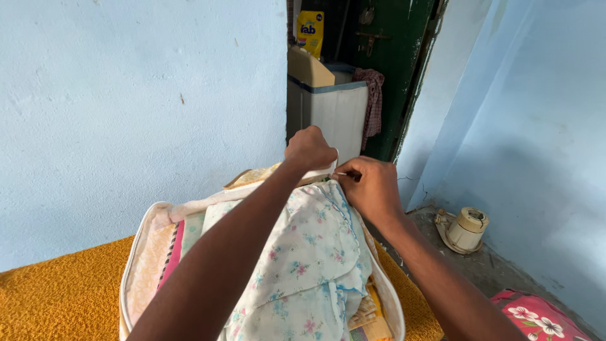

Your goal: The person folds multiple towels and bed linens on a yellow-covered table, stacking them neatly. The person then places the folded items into a fabric storage bag and zips it closed.

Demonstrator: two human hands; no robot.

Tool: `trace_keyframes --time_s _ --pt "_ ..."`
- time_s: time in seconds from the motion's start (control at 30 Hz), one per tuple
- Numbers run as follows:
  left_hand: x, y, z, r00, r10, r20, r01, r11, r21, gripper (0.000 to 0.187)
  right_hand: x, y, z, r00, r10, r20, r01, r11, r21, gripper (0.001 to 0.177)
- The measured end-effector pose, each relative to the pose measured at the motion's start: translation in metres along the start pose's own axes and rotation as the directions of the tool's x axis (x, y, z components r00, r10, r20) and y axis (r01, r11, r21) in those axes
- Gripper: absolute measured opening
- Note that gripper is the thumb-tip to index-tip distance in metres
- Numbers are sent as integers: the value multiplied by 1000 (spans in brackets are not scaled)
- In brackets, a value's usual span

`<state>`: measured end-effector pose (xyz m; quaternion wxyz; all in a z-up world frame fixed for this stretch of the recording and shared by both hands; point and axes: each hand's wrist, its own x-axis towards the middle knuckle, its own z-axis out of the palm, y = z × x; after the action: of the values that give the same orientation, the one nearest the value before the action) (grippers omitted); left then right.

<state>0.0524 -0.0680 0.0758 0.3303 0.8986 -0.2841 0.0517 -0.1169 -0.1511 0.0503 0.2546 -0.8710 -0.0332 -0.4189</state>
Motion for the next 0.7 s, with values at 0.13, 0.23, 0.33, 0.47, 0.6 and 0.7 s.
trace_keyframes --time_s 0.13,0.23,0.33,0.47,0.6,0.7 --pt "-12 -1 -5 983 182 19 -183 979 85 36 -9 3 -8 995 76 -69 -75 997 14 8" --pt "-21 -34 -27 906 330 263 -357 932 61 52 -12 9 -13 984 143 -107 -136 988 69 9" --pt "-39 -76 -49 784 602 152 -619 778 110 79 -11 15 -14 980 161 -119 -148 983 110 9" --pt "-81 -111 -57 661 735 -149 -700 676 229 69 -13 14 -6 975 191 -115 -179 978 108 10" --pt "-99 -90 -76 945 327 23 -318 896 308 19 -14 16 -10 972 198 -124 -187 978 93 11" --pt "-113 -58 -107 908 411 -78 -356 857 373 17 -13 17 -12 977 164 -140 -154 985 80 12"
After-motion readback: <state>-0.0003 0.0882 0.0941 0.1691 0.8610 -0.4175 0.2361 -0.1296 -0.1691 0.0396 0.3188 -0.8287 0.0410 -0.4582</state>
